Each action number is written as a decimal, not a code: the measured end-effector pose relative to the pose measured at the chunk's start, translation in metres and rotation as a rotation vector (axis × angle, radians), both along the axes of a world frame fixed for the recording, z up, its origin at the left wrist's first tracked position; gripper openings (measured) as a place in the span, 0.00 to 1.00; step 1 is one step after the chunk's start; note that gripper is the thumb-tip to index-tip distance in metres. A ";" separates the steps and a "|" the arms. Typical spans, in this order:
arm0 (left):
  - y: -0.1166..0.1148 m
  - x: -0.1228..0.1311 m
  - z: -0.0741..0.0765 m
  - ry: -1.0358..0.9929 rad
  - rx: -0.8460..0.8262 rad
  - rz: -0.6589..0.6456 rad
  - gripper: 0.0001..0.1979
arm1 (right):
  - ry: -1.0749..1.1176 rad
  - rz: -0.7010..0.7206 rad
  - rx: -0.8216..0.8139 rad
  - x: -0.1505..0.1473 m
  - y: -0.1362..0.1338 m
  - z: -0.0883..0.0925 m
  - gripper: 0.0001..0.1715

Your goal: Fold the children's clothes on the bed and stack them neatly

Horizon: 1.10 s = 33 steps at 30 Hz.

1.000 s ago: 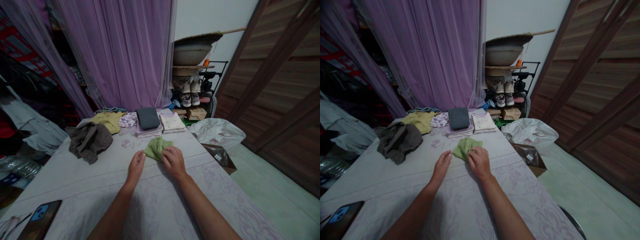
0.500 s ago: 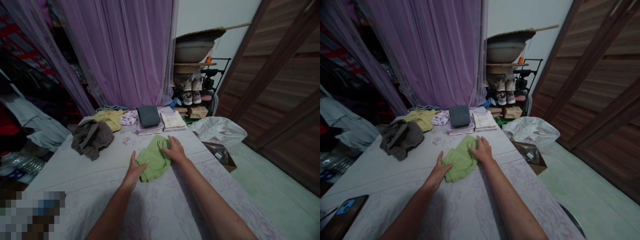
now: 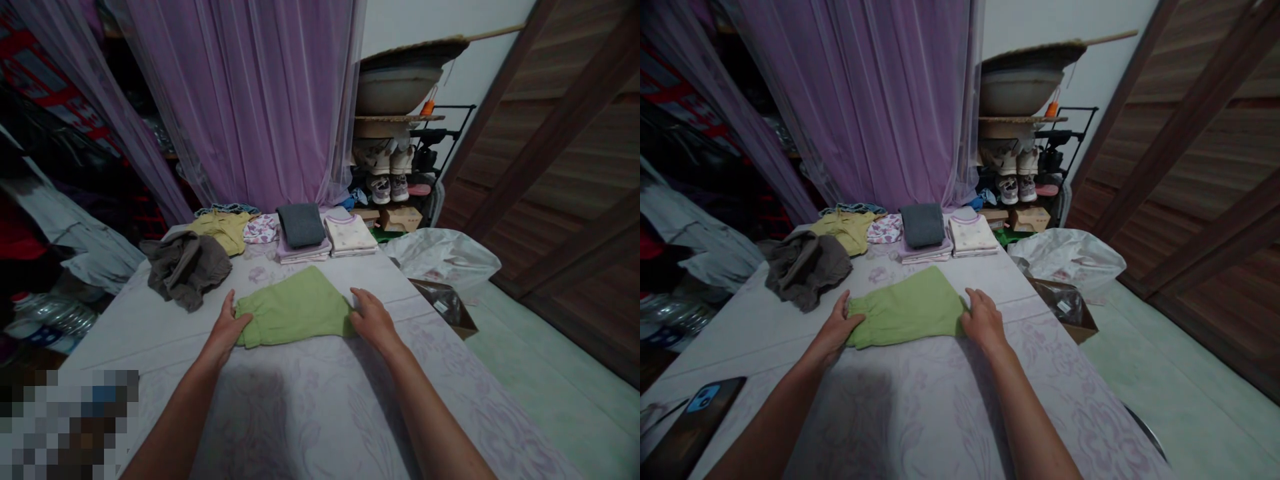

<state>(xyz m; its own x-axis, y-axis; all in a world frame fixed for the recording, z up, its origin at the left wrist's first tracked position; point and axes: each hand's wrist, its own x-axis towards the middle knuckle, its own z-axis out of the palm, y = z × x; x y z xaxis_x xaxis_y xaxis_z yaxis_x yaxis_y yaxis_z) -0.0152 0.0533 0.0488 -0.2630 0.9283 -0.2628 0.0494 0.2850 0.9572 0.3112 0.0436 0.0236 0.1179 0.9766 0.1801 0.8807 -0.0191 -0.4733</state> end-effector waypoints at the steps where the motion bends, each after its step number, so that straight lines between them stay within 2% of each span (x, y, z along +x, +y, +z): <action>1: 0.000 -0.003 -0.002 -0.010 -0.035 0.017 0.46 | 0.013 0.029 0.018 -0.001 -0.006 0.002 0.34; 4: -0.002 -0.006 -0.009 -0.038 -0.085 -0.007 0.45 | 0.034 0.260 0.020 -0.010 -0.019 0.010 0.28; 7: -0.005 -0.006 -0.013 -0.042 -0.039 -0.062 0.47 | -0.038 0.462 -0.098 -0.022 -0.028 0.015 0.28; 10: -0.005 -0.012 -0.013 -0.054 -0.027 -0.050 0.46 | -0.132 0.502 -0.156 -0.034 -0.035 0.015 0.30; 13: -0.003 -0.024 -0.009 -0.107 -0.038 0.023 0.44 | -0.172 0.547 -0.105 -0.045 -0.041 0.012 0.33; 17: -0.001 -0.035 0.005 -0.256 -0.045 0.028 0.34 | -0.170 0.689 -0.101 -0.057 -0.048 0.009 0.34; 21: 0.004 -0.022 0.027 -0.319 -0.024 -0.035 0.27 | -0.148 0.684 -0.095 -0.058 -0.050 0.012 0.32; 23: 0.010 -0.009 0.038 -0.286 0.005 -0.039 0.30 | -0.107 0.652 -0.077 -0.055 -0.047 0.015 0.30; 26: 0.021 0.011 0.055 -0.188 0.017 -0.048 0.40 | -0.022 0.589 -0.051 -0.050 -0.037 0.018 0.25; 29: 0.030 0.026 0.067 -0.101 -0.023 -0.105 0.45 | 0.052 0.555 -0.006 -0.053 -0.026 0.020 0.25; 31: 0.033 0.032 0.072 -0.071 -0.046 -0.124 0.45 | 0.051 0.598 0.021 -0.062 -0.021 0.022 0.26; 33: 0.034 0.039 0.074 -0.052 -0.047 -0.134 0.45 | 0.005 0.718 0.001 -0.072 -0.018 0.024 0.24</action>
<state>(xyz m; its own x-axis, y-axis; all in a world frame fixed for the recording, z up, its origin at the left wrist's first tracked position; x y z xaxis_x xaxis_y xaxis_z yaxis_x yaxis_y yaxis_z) 0.0235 0.0875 0.1229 -0.1225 0.9406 -0.3168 0.0409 0.3237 0.9453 0.2388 0.0254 0.0471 -0.5527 0.8133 0.1819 0.6737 0.5645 -0.4769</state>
